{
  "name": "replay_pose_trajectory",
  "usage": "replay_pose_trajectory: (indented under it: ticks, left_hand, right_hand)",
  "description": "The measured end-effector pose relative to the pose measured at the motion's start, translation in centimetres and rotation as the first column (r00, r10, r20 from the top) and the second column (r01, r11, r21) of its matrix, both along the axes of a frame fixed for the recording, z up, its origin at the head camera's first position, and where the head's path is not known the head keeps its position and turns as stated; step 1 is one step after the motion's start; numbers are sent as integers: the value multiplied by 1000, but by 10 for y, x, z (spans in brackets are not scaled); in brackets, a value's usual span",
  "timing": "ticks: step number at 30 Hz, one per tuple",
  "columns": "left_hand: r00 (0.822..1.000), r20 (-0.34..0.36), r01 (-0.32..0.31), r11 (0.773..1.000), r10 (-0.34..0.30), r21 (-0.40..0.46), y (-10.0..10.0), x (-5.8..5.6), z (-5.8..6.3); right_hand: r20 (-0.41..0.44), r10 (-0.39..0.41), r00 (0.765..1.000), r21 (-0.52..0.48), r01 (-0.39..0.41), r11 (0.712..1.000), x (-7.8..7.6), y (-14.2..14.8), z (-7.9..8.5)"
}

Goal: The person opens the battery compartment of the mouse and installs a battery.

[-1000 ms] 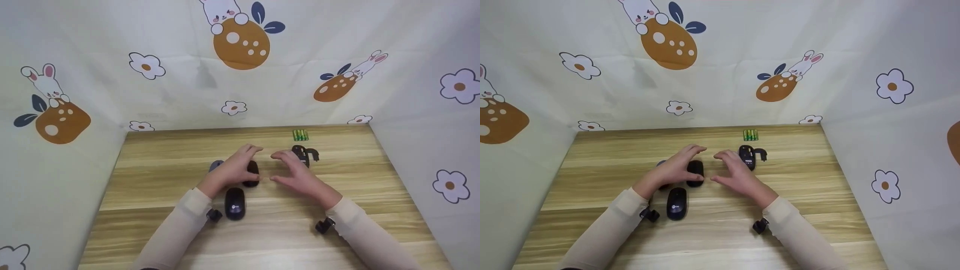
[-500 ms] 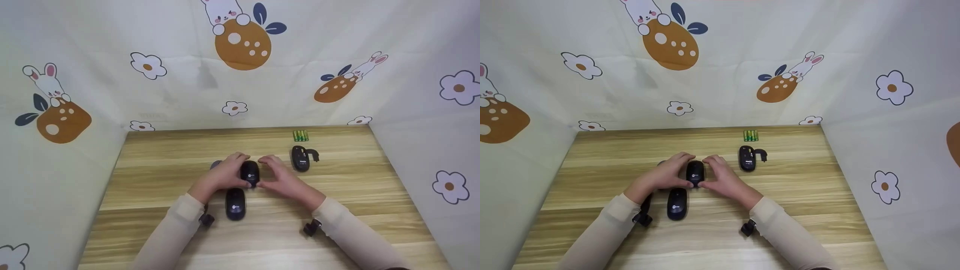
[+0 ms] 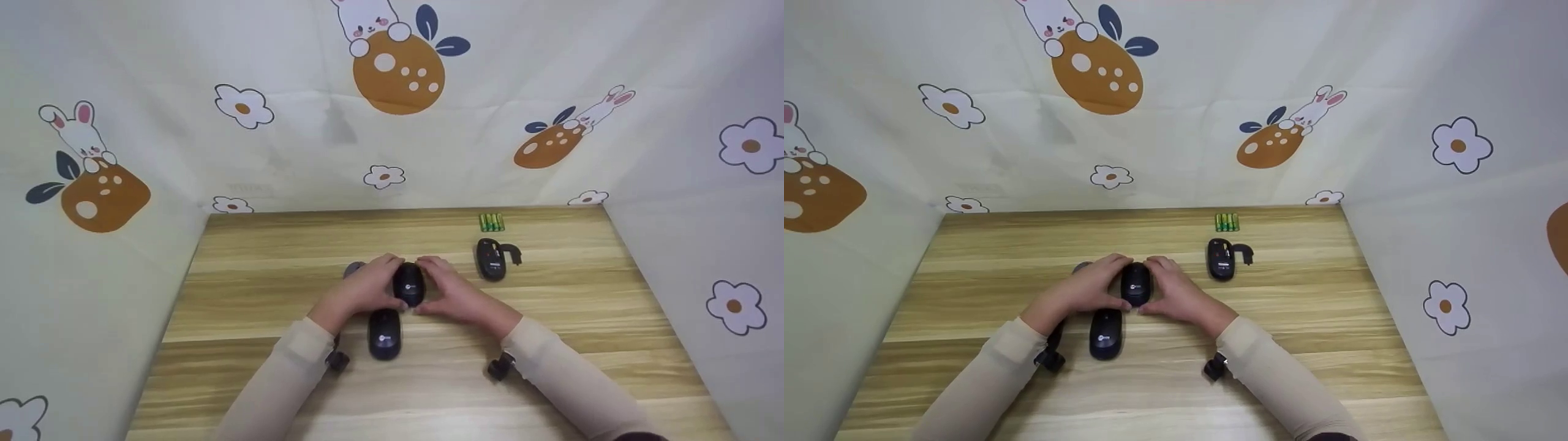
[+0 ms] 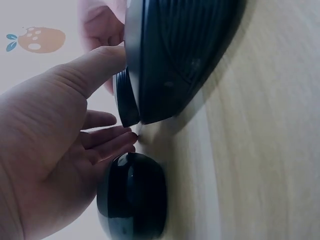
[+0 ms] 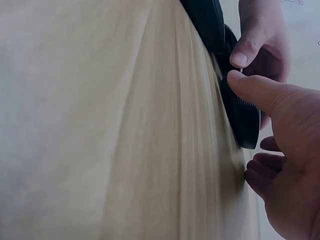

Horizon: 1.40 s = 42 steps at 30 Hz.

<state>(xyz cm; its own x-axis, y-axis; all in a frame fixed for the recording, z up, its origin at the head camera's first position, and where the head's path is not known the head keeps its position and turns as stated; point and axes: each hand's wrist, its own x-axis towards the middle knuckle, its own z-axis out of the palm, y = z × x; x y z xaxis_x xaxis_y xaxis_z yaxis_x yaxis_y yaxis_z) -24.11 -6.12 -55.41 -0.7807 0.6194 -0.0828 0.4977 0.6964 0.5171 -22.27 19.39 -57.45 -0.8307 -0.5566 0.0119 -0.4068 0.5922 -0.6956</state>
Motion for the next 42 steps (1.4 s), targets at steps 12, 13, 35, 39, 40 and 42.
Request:
replay_pose_trajectory:
  ticks: [12,13,35,39,40,42]
  left_hand:
    - [1000,-11,8,1000,-8,14,9,1,-5]
    - [1000,-10,9,1000,-9,22,10,1,-4]
    - [996,-79,46,967,-27,249,-1,16,8]
    - [995,-94,43,960,-17,276,-2,21,11]
    - [995,-95,40,959,-14,281,-2,23,11]
    - [995,-98,36,957,-8,287,-2,26,11]
  right_hand:
    - [-39,44,998,-4,-44,999,-9,-2,-5]
    - [-44,42,998,-5,-42,999,-9,-1,-6]
    - [-84,34,996,-195,-50,979,7,14,17]
    - [-117,46,992,-217,-70,974,12,15,22]
    - [-124,48,991,-221,-75,972,13,16,23]
    - [-137,50,989,-223,-80,972,15,16,25]
